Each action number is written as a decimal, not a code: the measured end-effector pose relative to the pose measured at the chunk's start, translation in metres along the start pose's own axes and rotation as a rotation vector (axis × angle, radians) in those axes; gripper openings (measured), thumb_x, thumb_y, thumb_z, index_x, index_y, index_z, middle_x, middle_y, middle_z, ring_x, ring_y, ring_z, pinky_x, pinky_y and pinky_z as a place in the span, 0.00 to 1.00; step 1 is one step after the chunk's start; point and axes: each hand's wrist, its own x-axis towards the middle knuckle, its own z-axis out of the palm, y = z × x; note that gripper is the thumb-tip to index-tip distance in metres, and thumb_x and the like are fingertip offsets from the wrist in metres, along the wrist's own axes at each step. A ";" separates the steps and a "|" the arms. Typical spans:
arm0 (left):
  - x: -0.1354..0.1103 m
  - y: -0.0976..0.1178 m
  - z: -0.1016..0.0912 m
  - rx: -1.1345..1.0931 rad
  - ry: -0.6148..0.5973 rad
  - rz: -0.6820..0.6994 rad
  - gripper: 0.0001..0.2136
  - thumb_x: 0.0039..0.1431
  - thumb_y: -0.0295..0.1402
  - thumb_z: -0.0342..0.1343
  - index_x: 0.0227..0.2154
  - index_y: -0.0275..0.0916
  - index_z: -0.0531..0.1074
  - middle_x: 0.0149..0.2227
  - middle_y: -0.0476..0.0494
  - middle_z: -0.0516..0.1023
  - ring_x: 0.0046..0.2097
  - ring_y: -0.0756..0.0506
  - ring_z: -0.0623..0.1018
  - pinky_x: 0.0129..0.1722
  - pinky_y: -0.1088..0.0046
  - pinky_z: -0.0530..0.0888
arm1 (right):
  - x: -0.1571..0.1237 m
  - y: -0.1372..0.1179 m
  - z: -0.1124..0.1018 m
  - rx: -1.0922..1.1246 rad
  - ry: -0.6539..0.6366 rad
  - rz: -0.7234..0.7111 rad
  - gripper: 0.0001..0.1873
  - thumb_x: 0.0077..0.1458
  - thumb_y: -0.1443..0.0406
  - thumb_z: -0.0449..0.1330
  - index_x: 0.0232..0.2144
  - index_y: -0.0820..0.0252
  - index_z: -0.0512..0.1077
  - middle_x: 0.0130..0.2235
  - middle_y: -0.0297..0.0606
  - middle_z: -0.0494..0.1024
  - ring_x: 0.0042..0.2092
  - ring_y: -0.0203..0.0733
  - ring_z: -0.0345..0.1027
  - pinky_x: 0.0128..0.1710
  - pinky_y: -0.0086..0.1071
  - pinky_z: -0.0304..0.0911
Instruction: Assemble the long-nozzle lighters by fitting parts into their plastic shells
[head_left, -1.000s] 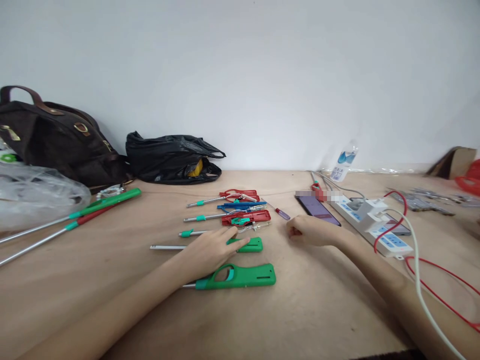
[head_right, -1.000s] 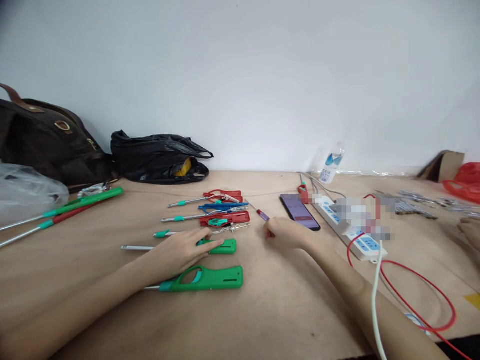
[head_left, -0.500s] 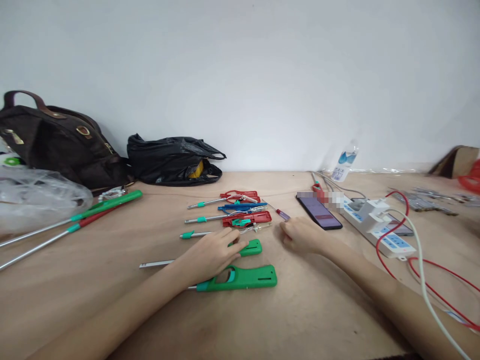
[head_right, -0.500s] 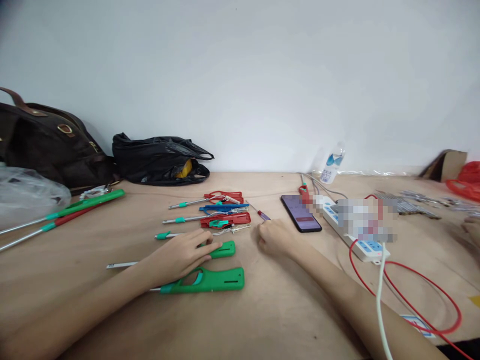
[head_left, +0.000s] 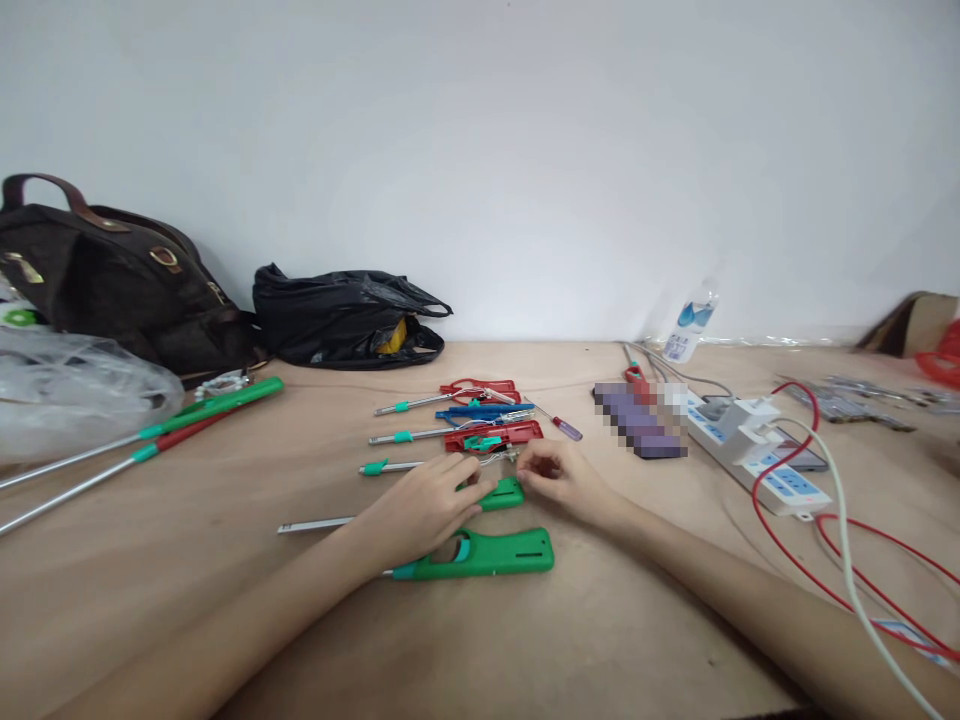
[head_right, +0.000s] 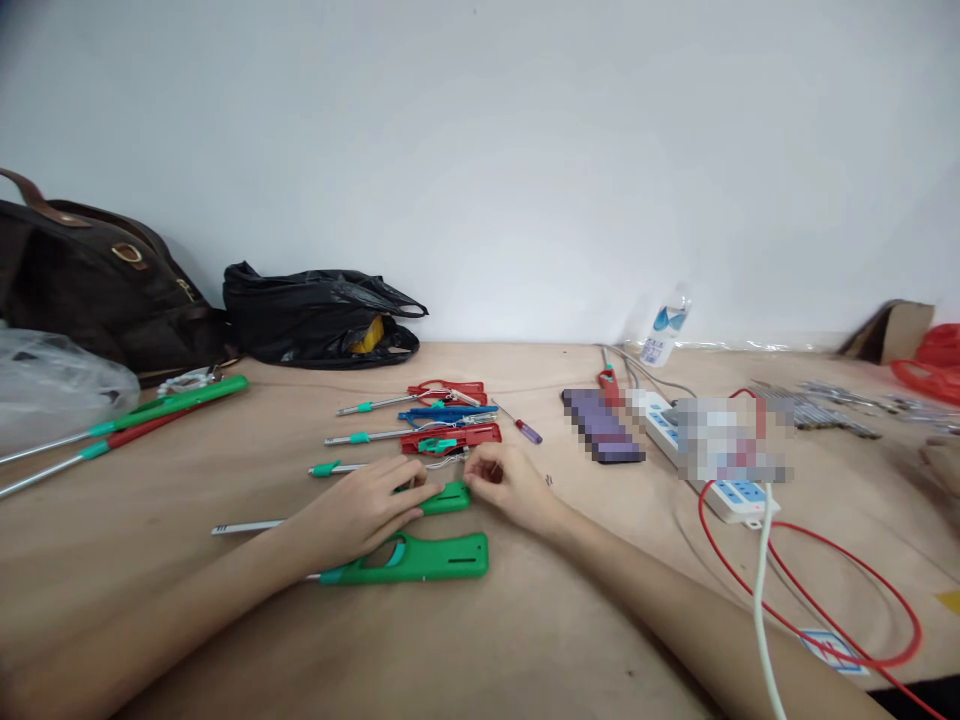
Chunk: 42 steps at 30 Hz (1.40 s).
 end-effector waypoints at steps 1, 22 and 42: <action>0.000 0.000 0.000 0.000 0.002 -0.001 0.09 0.64 0.27 0.48 0.44 0.38 0.70 0.40 0.42 0.71 0.38 0.44 0.71 0.36 0.71 0.70 | 0.000 0.001 0.000 0.013 -0.007 0.006 0.04 0.52 0.67 0.56 0.26 0.61 0.67 0.25 0.31 0.68 0.27 0.33 0.60 0.27 0.26 0.56; 0.000 0.002 0.001 0.001 0.008 -0.003 0.08 0.62 0.26 0.51 0.44 0.37 0.69 0.39 0.41 0.70 0.38 0.43 0.71 0.34 0.71 0.69 | 0.003 0.005 0.005 0.212 -0.052 0.121 0.03 0.48 0.69 0.59 0.27 0.61 0.67 0.24 0.28 0.66 0.26 0.32 0.58 0.26 0.27 0.55; -0.002 -0.001 0.004 -0.027 -0.002 -0.008 0.10 0.65 0.27 0.47 0.46 0.39 0.68 0.40 0.41 0.70 0.40 0.44 0.71 0.35 0.72 0.69 | 0.007 0.024 -0.047 -0.453 0.246 0.081 0.09 0.57 0.60 0.55 0.34 0.60 0.68 0.32 0.39 0.73 0.34 0.42 0.64 0.35 0.35 0.60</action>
